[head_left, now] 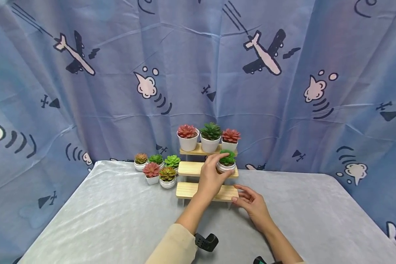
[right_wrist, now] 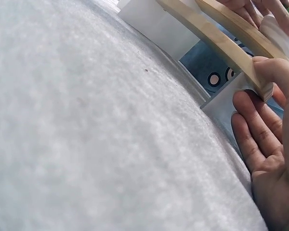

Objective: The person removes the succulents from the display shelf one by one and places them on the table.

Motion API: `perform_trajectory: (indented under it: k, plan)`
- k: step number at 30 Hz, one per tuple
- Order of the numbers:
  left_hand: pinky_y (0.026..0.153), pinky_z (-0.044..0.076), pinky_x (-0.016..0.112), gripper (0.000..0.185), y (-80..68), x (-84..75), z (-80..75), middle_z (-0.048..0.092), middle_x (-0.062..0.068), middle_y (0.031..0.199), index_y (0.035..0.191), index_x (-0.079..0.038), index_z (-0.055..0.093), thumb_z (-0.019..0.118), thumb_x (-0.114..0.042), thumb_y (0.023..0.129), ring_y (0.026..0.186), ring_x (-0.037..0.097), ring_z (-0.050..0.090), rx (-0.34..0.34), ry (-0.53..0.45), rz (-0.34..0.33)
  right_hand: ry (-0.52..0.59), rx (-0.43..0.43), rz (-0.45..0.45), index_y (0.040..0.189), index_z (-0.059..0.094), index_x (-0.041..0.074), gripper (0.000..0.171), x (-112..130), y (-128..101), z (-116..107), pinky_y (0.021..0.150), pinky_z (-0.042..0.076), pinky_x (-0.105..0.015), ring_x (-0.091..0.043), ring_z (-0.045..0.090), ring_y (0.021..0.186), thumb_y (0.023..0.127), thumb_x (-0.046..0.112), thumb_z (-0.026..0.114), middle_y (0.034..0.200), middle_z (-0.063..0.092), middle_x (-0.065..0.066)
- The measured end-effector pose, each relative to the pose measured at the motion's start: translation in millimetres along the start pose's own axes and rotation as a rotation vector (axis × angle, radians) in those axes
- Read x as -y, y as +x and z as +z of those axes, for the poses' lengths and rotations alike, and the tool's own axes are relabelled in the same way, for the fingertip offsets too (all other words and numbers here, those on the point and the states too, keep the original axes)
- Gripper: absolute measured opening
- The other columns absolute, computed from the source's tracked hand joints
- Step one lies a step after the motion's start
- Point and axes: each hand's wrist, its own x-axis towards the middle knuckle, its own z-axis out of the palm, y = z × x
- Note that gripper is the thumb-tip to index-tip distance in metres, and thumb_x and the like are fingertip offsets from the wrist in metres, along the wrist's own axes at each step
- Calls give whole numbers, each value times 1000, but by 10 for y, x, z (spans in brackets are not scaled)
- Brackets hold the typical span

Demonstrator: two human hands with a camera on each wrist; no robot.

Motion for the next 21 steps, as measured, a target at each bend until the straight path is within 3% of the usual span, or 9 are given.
perform_trajectory:
  k: [12,21]
  plan:
    - [100,56,34,49,-61,12,-167,64,7,130,127,-20,70,86,-20,81,121,22,64,20,-4,8,2,13,-17,142,52,-6,54,-7,14,-6,78,62,-23,-5,73,89,93,8,71,107,73,-4]
    - [92,59,29,50,-113,-33,-408,65,10,130,127,-18,71,87,-17,79,121,23,63,-33,-83,0,-39,-6,16,142,53,-1,55,-15,32,-2,79,62,-24,-4,73,89,92,12,74,105,73,0]
